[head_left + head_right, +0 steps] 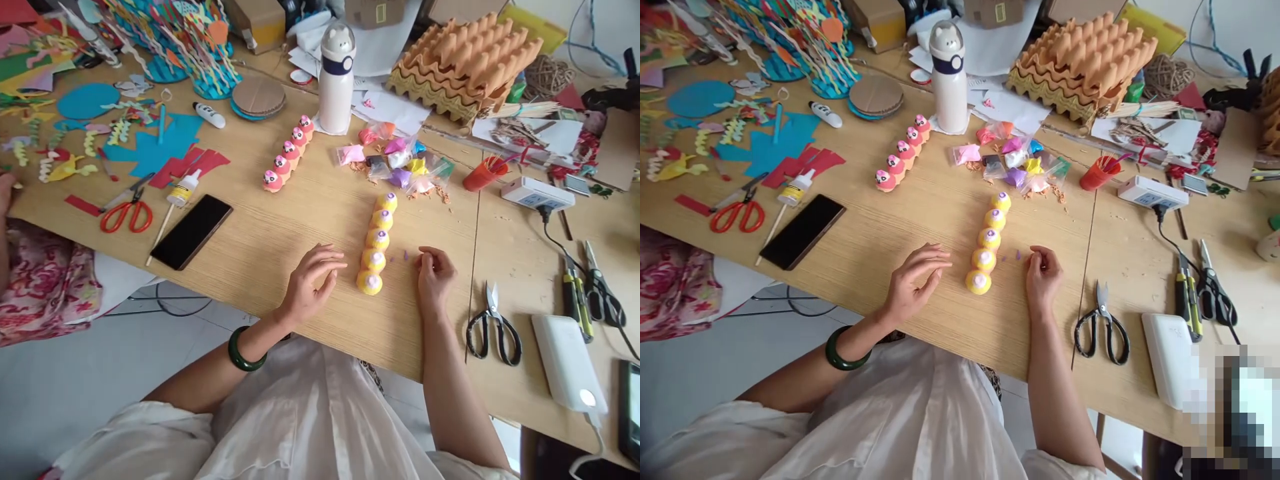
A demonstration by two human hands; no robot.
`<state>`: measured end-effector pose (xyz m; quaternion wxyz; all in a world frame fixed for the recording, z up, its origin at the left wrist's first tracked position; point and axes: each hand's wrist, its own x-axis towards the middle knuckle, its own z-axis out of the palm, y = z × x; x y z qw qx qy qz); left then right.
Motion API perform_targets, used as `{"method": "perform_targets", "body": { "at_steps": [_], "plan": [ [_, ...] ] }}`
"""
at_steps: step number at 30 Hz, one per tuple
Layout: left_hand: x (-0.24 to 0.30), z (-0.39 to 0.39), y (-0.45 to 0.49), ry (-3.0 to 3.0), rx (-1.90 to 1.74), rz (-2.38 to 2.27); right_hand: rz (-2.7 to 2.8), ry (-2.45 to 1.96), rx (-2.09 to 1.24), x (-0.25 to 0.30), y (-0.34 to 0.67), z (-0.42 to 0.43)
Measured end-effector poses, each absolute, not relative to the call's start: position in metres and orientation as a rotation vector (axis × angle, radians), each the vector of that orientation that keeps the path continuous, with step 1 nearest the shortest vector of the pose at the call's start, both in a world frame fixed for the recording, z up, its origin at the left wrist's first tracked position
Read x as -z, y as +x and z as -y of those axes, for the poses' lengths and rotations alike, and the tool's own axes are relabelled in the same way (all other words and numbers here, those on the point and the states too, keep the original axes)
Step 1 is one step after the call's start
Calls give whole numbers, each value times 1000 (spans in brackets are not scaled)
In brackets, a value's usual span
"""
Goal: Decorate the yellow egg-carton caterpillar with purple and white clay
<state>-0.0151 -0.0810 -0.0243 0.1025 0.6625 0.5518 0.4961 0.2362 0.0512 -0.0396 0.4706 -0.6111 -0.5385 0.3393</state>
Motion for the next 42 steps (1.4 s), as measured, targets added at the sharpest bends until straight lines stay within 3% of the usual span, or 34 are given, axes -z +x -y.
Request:
{"method": "perform_targets", "body": {
  "at_steps": [12,16,22,28,34,42],
  "plan": [
    [44,85,34,1966,-1211,-1509,1752,-1155,-1223,31,216,-18],
    [40,90,33,1985,-1190,-1518,1668,-1133,-1175,30,216,-17],
    [28,101,-59,2105,-1319,-1871,1512,-1249,-983,34,220,-22],
    [36,119,-207,1514,-964,-2747,1400,-1250,-944,32,214,-29],
    [17,124,-234,1240,-467,-2782,1318,-1248,-964,28,213,-30],
    [5,125,-236,1244,-435,-2804,1278,-1245,-985,30,215,-33]
  ]
}}
